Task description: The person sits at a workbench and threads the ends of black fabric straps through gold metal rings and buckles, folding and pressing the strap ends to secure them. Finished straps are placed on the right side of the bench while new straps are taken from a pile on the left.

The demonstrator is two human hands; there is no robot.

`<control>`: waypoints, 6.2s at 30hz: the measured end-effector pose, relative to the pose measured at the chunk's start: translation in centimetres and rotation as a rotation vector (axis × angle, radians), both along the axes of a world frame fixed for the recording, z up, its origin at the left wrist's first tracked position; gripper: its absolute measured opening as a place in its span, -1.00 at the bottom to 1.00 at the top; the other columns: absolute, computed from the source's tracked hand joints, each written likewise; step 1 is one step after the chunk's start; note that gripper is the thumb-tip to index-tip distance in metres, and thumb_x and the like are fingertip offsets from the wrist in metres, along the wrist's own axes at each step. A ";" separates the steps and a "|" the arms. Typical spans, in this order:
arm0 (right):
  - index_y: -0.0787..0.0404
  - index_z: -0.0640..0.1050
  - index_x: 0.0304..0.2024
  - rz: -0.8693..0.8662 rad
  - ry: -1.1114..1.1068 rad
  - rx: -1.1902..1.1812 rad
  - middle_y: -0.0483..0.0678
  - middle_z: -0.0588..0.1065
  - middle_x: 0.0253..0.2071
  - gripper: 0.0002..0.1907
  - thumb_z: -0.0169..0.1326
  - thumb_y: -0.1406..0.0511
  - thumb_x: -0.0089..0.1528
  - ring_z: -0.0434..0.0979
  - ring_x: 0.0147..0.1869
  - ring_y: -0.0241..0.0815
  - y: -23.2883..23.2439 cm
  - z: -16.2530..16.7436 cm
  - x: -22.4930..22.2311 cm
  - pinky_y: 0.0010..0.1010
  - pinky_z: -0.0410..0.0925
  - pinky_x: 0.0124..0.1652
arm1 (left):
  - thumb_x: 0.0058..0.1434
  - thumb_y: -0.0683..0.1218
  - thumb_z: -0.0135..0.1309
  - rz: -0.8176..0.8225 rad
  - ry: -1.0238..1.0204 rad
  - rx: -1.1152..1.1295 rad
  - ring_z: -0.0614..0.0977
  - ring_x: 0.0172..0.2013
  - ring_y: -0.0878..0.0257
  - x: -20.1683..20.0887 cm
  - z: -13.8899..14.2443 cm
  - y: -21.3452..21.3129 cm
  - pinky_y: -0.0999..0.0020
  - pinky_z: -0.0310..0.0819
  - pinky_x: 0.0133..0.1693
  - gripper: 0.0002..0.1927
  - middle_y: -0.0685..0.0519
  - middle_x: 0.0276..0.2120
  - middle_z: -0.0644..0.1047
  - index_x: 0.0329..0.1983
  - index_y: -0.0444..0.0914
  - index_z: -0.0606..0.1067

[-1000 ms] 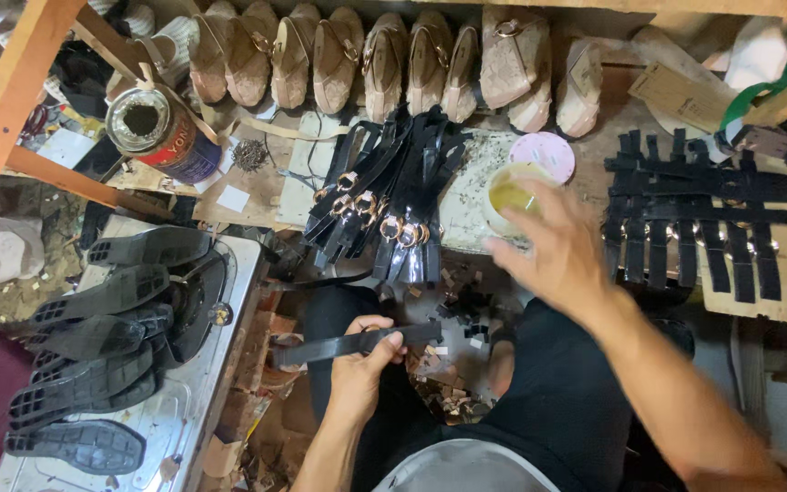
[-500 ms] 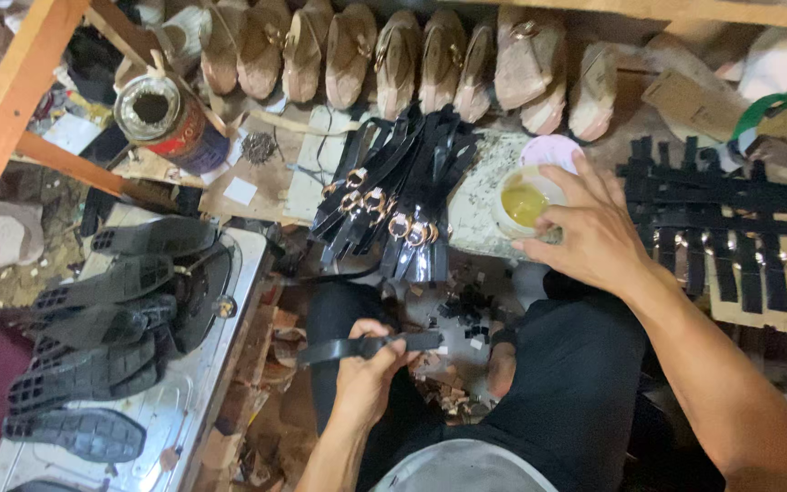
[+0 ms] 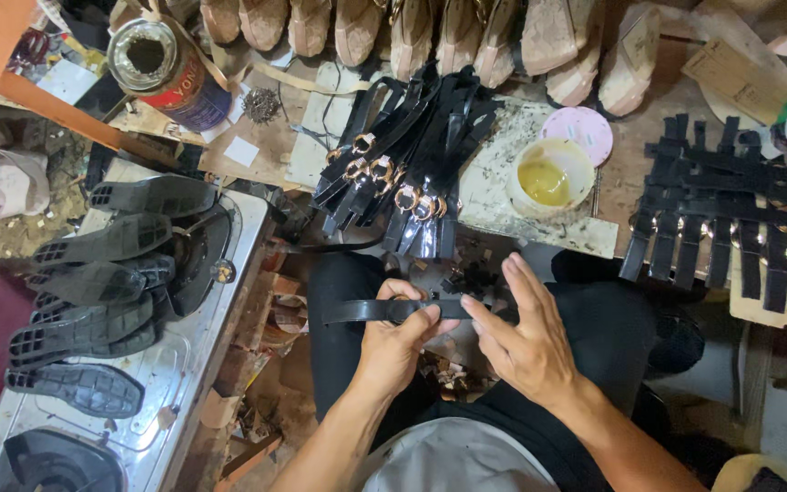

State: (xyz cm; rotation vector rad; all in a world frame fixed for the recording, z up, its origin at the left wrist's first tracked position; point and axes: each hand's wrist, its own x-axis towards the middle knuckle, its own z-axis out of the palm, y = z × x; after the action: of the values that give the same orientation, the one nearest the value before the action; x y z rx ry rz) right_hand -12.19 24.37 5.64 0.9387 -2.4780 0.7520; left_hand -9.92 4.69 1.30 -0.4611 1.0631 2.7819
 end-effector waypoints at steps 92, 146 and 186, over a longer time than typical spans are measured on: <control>-0.14 0.58 0.19 0.013 0.243 0.107 0.05 0.21 0.41 -0.43 0.22 0.46 0.16 0.19 0.52 0.25 1.0 3.1 -3.6 0.12 0.22 0.36 | 0.24 -0.29 0.11 -0.305 0.116 -0.096 0.60 -0.20 0.43 -2.0 2.4 0.5 0.47 0.51 -0.17 -0.50 0.06 -0.10 0.62 0.29 -0.37 0.45; 0.46 0.18 0.47 -0.775 -0.520 -0.851 0.17 0.52 0.06 -0.18 0.17 0.62 0.18 0.66 -0.09 -0.09 36.6 -2.6 -6.3 -0.41 0.57 -0.18 | 0.22 -0.22 0.12 -0.169 0.000 -0.174 0.51 0.18 0.11 1.6 -4.1 5.1 0.25 0.51 0.13 -0.43 -0.14 0.18 0.45 0.30 -0.36 0.29; 0.12 0.51 0.32 -0.506 -0.131 0.154 -0.17 0.62 -0.02 -0.36 0.31 0.27 0.17 0.48 0.14 -0.01 34.3 -2.2 -10.9 -0.19 0.33 0.16 | 0.28 -0.23 0.04 -0.209 -0.087 -0.215 0.61 0.03 0.16 0.9 -5.8 4.5 0.41 0.51 -0.22 -0.63 -0.17 0.07 0.55 0.16 -0.39 0.41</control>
State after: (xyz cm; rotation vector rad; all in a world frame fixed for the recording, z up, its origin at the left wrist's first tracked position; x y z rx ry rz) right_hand -23.09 58.69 3.44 0.2801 -2.7470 0.4673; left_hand -9.03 9.23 -4.53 -0.4608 1.3150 2.4571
